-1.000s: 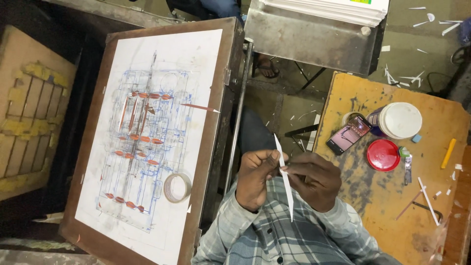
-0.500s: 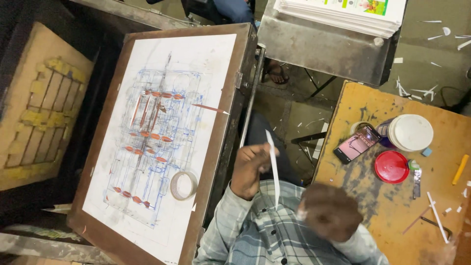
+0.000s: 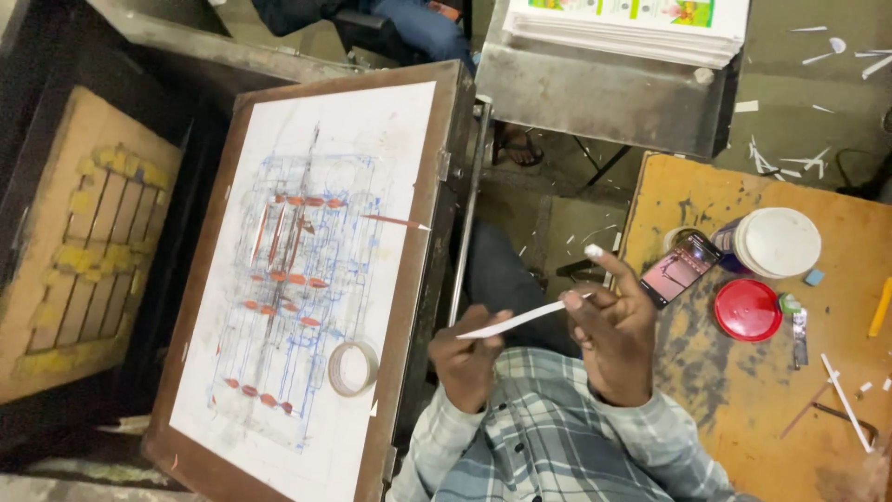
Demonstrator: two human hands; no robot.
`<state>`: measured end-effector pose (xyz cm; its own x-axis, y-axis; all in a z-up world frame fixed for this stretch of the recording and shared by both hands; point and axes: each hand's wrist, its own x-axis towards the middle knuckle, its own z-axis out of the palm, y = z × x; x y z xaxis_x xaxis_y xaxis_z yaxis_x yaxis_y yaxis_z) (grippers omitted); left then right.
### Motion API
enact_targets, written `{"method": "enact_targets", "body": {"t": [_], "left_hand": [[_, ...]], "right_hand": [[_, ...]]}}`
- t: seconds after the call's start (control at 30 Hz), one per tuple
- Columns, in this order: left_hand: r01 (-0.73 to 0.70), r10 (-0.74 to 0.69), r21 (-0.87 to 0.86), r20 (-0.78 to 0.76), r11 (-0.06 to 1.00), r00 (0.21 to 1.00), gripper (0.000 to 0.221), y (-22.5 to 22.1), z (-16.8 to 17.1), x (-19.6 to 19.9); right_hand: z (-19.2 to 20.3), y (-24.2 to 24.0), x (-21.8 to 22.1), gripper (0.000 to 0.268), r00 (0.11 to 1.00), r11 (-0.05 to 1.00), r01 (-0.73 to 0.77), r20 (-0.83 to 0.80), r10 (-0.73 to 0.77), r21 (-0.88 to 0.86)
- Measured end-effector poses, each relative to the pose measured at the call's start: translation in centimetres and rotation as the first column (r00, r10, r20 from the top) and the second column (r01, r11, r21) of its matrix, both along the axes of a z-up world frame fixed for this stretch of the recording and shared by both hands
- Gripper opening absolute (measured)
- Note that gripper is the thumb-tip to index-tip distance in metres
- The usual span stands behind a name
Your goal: Applying adhesive strips to a large printing layout sheet for a commercial printing press.
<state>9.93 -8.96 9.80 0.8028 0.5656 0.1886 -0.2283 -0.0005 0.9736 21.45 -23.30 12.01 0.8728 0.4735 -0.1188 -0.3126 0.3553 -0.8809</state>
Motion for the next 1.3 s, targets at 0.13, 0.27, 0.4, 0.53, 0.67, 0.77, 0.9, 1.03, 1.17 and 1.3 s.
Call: {"method": "enact_targets", "body": {"t": [0.13,0.27,0.4,0.53,0.67,0.77,0.9,1.03,1.17,1.3], "left_hand": [[-0.197,0.193,0.012,0.145,0.98,0.97,0.026,-0.3,-0.9,-0.4],[-0.138,0.157,-0.357,0.026,0.924,0.987,0.029,0.7,-0.2,0.0],[-0.015,0.035,-0.55,0.025,0.835,0.999,0.031,0.2,1.3,-0.1],[0.118,-0.129,-0.669,0.033,0.734,0.991,0.034,-0.5,2.1,-0.2],[0.193,-0.197,-0.705,0.077,0.682,0.977,0.033,-0.6,1.9,-0.4],[0.2,-0.215,-0.71,0.069,0.675,0.974,0.032,-0.7,2.0,-0.5],[0.192,-0.228,-0.721,0.048,0.666,0.972,0.03,-0.7,2.4,-0.3],[0.189,-0.199,-0.73,0.074,0.657,0.977,0.026,-0.8,1.4,-0.4],[0.137,-0.136,-0.746,0.063,0.651,0.989,0.026,-0.3,1.3,-0.5],[0.12,-0.132,-0.754,0.045,0.646,0.99,0.029,-0.3,1.3,-0.7]], "right_hand": [[-2.3,-1.5,-0.8,0.058,0.999,0.999,-0.031,0.027,0.032,-0.026],[-3.7,-3.0,-0.4,0.048,0.913,0.943,-0.29,0.248,0.323,-0.161],[-1.5,-2.0,-0.8,0.045,0.813,0.939,-0.264,0.473,0.34,-0.222],[1.1,-0.3,-0.7,0.035,0.492,0.968,0.006,0.843,0.216,-0.251],[1.3,0.2,-0.2,0.026,0.351,0.977,0.057,0.92,0.171,-0.203],[1.5,0.2,0.1,0.025,0.356,0.98,0.01,0.917,0.181,-0.197],[1.4,0.1,0.1,0.023,0.33,0.983,-0.028,0.926,0.182,-0.183],[1.7,-0.6,-0.5,0.021,0.273,0.986,-0.081,0.948,0.165,-0.148],[5.1,-1.1,-1.3,0.019,0.065,0.978,-0.105,0.98,0.187,-0.179],[-3.6,-4.4,-1.2,0.023,0.491,0.872,-0.478,0.791,0.364,-0.105]]}}
